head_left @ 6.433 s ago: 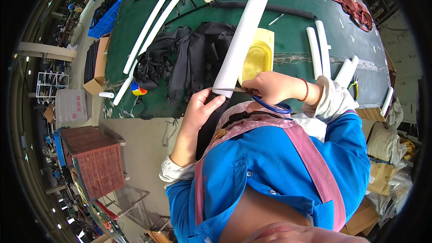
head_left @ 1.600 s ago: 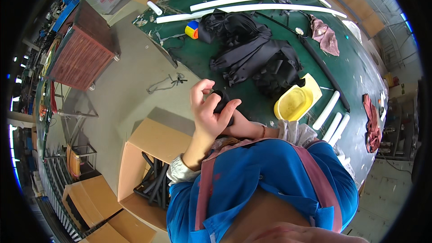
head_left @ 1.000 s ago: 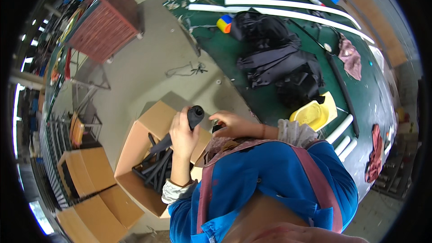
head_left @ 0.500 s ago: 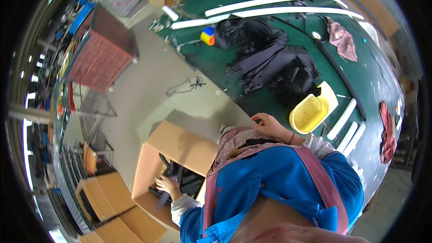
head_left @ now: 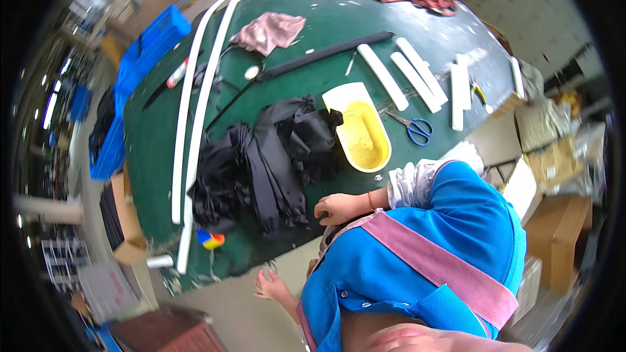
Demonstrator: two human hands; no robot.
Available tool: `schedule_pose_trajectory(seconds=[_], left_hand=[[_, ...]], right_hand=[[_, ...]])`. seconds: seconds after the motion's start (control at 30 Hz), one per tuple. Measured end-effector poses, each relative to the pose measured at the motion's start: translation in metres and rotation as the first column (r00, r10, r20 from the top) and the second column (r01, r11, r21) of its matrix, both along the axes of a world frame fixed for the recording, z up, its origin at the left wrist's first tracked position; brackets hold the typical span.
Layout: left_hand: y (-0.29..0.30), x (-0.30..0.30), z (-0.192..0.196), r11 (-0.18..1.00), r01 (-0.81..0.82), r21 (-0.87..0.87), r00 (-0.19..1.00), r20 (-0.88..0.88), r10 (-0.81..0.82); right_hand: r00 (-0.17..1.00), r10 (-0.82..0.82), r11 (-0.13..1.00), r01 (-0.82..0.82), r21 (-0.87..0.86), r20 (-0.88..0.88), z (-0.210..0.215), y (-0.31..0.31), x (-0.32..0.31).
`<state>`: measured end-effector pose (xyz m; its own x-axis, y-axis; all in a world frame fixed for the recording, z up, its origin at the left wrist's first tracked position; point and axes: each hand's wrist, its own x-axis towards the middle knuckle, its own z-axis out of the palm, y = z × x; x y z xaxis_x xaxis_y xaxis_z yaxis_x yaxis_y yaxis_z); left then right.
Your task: The person repeatedly inserts white foam tubes into black fabric sleeves, trims the protruding ends with scissors, and places the finished pieces into a cardboard box. The process is repeated for multiple units.
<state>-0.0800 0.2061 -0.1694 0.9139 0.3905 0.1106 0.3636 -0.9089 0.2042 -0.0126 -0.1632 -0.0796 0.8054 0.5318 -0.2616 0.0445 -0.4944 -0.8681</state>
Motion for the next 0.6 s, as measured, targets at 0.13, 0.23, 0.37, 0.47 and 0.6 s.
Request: schedule_pose_trajectory(seconds=[0.13, 0.23, 0.37, 0.47, 0.6], left_hand=[[0.028, 0.114, 0.018, 0.985, 0.172, 0.000, 0.983, 0.067, -0.171], [0.050, 0.188, 0.022, 0.955, 0.295, -0.013, 0.942, 0.169, -0.289], [0.078, 0.290, 0.022, 0.894, 0.448, -0.019, 0.868, 0.248, -0.429], [0.101, 0.368, 0.013, 0.906, 0.421, -0.035, 0.890, 0.211, -0.405], [0.157, 0.452, -0.018, 0.953, 0.293, -0.079, 0.932, 0.247, -0.266]], right_hand=[[0.974, -0.225, 0.974, 0.225, 0.034, 0.004, -0.012, 0.019, 0.013], [0.945, -0.317, 0.948, 0.313, 0.055, 0.082, -0.018, 0.038, 0.021], [0.894, -0.422, 0.906, 0.421, 0.039, 0.151, -0.022, 0.056, 0.032], [0.869, -0.468, 0.883, 0.467, 0.050, 0.160, -0.035, 0.068, 0.039], [0.841, -0.535, 0.842, 0.539, -0.039, 0.081, -0.020, 0.084, 0.056]])
